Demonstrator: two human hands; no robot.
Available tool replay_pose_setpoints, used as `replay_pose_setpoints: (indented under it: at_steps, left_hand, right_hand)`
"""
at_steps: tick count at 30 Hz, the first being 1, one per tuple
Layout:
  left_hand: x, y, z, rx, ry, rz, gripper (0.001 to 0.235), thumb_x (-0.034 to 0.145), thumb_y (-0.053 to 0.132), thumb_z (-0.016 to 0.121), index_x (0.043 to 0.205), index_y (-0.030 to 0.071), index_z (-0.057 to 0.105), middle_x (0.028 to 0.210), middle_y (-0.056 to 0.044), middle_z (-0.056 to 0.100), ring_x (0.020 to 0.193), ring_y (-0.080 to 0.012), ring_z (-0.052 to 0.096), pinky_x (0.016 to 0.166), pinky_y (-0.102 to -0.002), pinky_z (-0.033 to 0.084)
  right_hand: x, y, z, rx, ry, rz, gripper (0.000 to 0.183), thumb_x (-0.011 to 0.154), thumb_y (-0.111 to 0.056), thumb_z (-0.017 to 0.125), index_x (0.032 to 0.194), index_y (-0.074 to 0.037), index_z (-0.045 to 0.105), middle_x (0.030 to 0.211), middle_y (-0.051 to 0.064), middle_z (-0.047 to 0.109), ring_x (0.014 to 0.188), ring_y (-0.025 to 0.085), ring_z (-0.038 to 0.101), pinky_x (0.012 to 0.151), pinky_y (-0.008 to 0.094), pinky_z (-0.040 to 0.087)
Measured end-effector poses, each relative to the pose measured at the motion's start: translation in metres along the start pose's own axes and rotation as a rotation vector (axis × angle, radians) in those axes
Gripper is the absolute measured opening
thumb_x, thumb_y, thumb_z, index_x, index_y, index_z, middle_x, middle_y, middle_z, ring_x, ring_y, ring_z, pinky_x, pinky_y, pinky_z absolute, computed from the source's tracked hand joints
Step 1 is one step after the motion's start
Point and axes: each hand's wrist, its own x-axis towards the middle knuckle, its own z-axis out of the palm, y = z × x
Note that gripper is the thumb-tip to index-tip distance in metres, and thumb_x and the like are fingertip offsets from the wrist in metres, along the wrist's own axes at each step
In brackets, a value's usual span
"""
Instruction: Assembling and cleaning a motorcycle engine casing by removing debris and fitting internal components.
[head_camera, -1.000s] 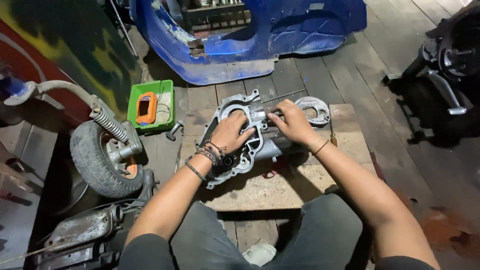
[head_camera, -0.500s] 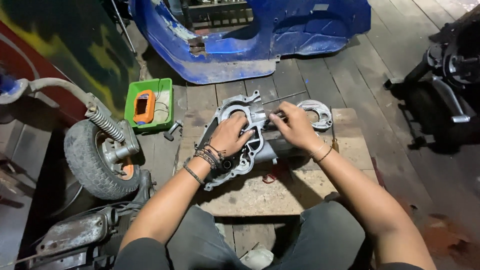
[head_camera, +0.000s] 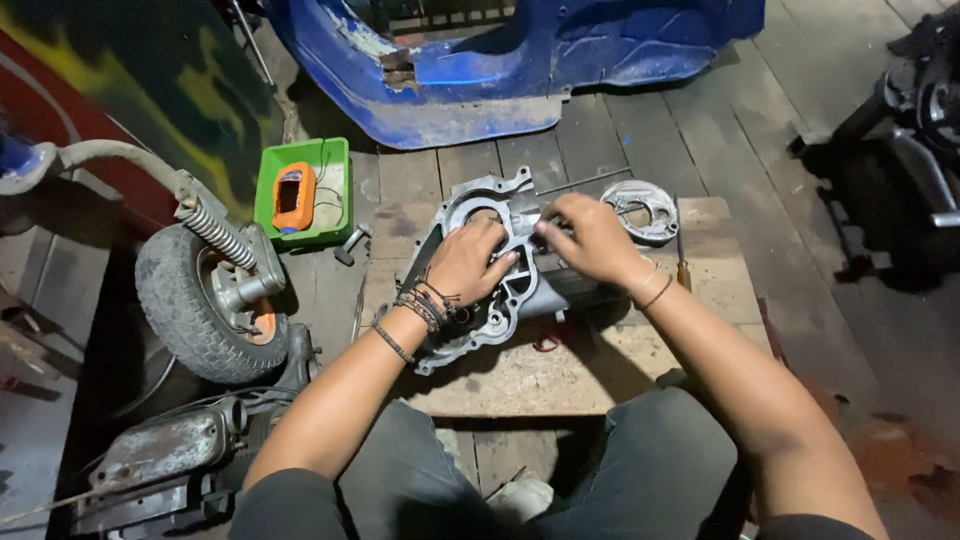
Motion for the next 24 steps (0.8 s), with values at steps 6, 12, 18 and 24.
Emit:
replay_pose_setpoints:
  at_steps: [6, 12, 18, 24]
  left_hand:
    - [-0.002, 0.003, -0.003, 0.004, -0.022, 0.014, 0.027, 0.097, 0.039, 0.059, 0.104, 0.013, 0.055, 0.091, -0.010, 0.057, 0.091, -0.0363, 0.066, 0.079, -0.048, 0.052]
    - [-0.005, 0.001, 0.001, -0.017, -0.042, 0.009, 0.028, 0.097, 0.042, 0.057, 0.104, 0.015, 0.054, 0.093, -0.009, 0.056, 0.092, -0.0353, 0.066, 0.080, -0.047, 0.052]
    - [-0.005, 0.005, -0.002, -0.013, -0.029, 0.026, 0.028, 0.096, 0.041, 0.059, 0.105, 0.014, 0.055, 0.094, -0.009, 0.057, 0.093, -0.0351, 0.067, 0.081, -0.047, 0.052]
    - [-0.003, 0.002, -0.001, -0.008, -0.015, 0.037, 0.028, 0.096, 0.039, 0.059, 0.105, 0.014, 0.055, 0.091, -0.009, 0.056, 0.090, -0.0361, 0.067, 0.080, -0.048, 0.052]
  right_hand:
    - [-0.002, 0.008, -0.004, -0.054, 0.098, 0.079, 0.017, 0.102, -0.024, 0.068, 0.100, -0.007, 0.070, 0.087, 0.015, 0.067, 0.089, 0.040, 0.068, 0.079, 0.047, 0.055]
    - [-0.006, 0.029, 0.005, -0.165, 0.014, 0.150, 0.024, 0.098, -0.026, 0.070, 0.098, -0.002, 0.072, 0.087, 0.016, 0.068, 0.088, 0.037, 0.069, 0.081, 0.047, 0.054]
    - [-0.005, 0.015, 0.001, -0.070, 0.054, 0.087, 0.021, 0.098, -0.024, 0.070, 0.096, -0.003, 0.070, 0.085, 0.021, 0.067, 0.088, 0.043, 0.065, 0.081, 0.050, 0.053]
    - [-0.004, 0.022, -0.004, -0.143, 0.010, 0.150, 0.026, 0.098, -0.028, 0.070, 0.094, -0.002, 0.068, 0.080, 0.020, 0.066, 0.087, 0.044, 0.067, 0.084, 0.050, 0.053]
